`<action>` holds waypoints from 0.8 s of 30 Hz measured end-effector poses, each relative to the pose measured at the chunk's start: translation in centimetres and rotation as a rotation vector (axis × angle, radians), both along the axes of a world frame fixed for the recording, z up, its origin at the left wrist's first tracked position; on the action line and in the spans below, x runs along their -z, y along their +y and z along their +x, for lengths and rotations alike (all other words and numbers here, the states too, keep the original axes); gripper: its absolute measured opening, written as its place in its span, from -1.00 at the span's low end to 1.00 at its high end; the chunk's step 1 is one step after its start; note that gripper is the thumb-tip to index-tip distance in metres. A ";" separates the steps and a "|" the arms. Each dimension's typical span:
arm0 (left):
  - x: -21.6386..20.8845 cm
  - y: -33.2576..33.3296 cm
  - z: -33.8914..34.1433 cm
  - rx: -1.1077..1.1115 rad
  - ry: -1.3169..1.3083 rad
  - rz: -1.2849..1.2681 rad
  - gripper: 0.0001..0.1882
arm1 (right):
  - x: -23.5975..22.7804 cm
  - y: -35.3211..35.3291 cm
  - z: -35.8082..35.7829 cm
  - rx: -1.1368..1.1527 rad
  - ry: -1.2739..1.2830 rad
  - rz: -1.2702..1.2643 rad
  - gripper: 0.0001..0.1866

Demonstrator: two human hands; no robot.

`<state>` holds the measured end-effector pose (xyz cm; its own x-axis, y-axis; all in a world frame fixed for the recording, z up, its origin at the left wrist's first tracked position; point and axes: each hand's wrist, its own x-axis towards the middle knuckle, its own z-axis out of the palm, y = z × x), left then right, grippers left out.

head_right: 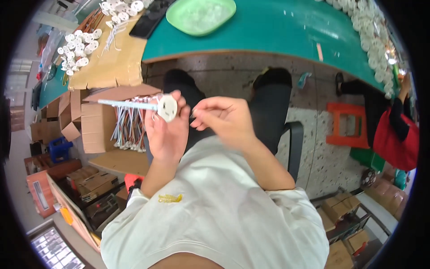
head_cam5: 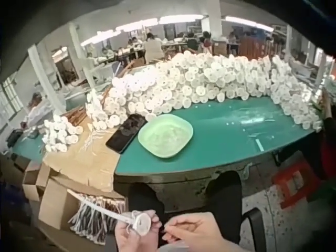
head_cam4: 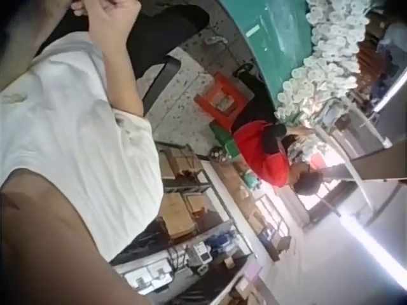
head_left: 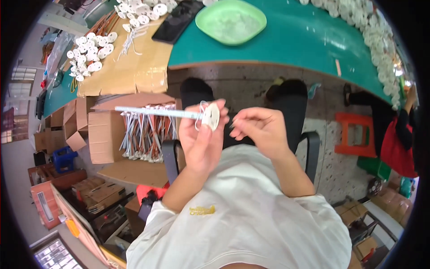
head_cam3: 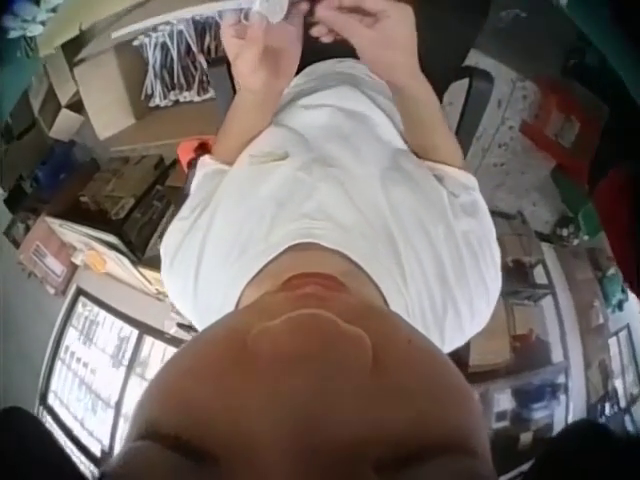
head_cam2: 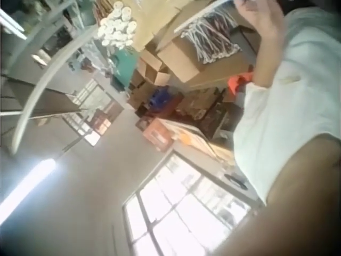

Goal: Manually join circular plastic bases with white plastic stems to assemble toy components on a production line.

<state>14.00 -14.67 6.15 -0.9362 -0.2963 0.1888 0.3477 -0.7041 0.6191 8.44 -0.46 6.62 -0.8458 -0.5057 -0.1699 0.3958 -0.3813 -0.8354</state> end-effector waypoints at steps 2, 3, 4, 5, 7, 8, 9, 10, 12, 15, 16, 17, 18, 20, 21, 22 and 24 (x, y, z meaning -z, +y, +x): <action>-0.7 0.5 0.1 0.018 0.020 0.021 -0.58 | 0.8 -0.6 2.8 0.022 0.139 0.028 -0.94; -1.0 0.8 0.0 0.023 0.021 0.037 -0.58 | 1.2 -0.7 3.3 0.061 0.291 0.061 -0.94; -0.6 0.9 0.0 0.006 0.019 0.087 -0.57 | 1.4 -0.3 3.5 0.069 0.273 0.050 -0.94; -0.5 1.1 0.4 0.011 0.003 0.075 -0.57 | 1.5 0.4 3.6 0.121 0.537 0.183 -0.94; -0.6 1.3 1.0 -0.015 0.045 0.181 -0.61 | 1.4 0.9 4.1 0.174 0.815 0.312 -0.92; -0.6 1.4 1.3 -0.014 0.047 0.173 -0.61 | 1.4 1.1 4.5 0.227 0.948 0.334 -0.91; -0.2 1.7 1.7 0.003 0.048 0.153 -0.61 | 1.4 1.2 4.8 0.280 1.078 0.354 -0.90; 0.0 1.9 1.9 0.020 0.049 0.134 -0.62 | 1.2 1.4 4.9 0.291 1.101 0.332 -0.91; 0.1 2.4 2.4 0.059 0.036 0.143 -0.62 | -0.2 1.9 5.0 0.346 1.056 0.297 -0.91; 0.4 3.0 3.3 0.108 0.017 0.160 -0.60 | -0.6 2.0 5.2 0.444 0.988 0.245 -0.92; 0.6 3.0 3.6 0.139 -0.009 0.116 -0.60 | -0.5 1.9 5.2 0.473 0.986 0.224 -0.92; 0.7 3.2 3.8 0.170 -0.034 0.072 -0.60 | -0.4 1.9 5.1 0.500 0.984 0.203 -0.91; 0.3 3.6 3.8 0.180 0.034 0.055 -0.62 | -0.3 1.8 5.1 0.510 0.989 0.207 -0.91; 0.5 3.9 3.6 0.202 0.029 0.035 -0.63 | -0.2 2.0 5.0 0.545 1.006 0.208 -0.90; 0.5 3.8 3.6 0.210 0.017 0.013 -0.64 | -0.3 2.1 5.1 0.548 1.005 0.208 -0.90; 0.4 4.0 3.5 0.225 0.038 0.028 -0.63 | -0.5 2.4 5.0 0.537 1.020 0.228 -0.90; 0.5 4.3 3.4 0.218 0.035 0.010 -0.63 | -0.6 2.6 4.8 0.525 1.039 0.249 -0.89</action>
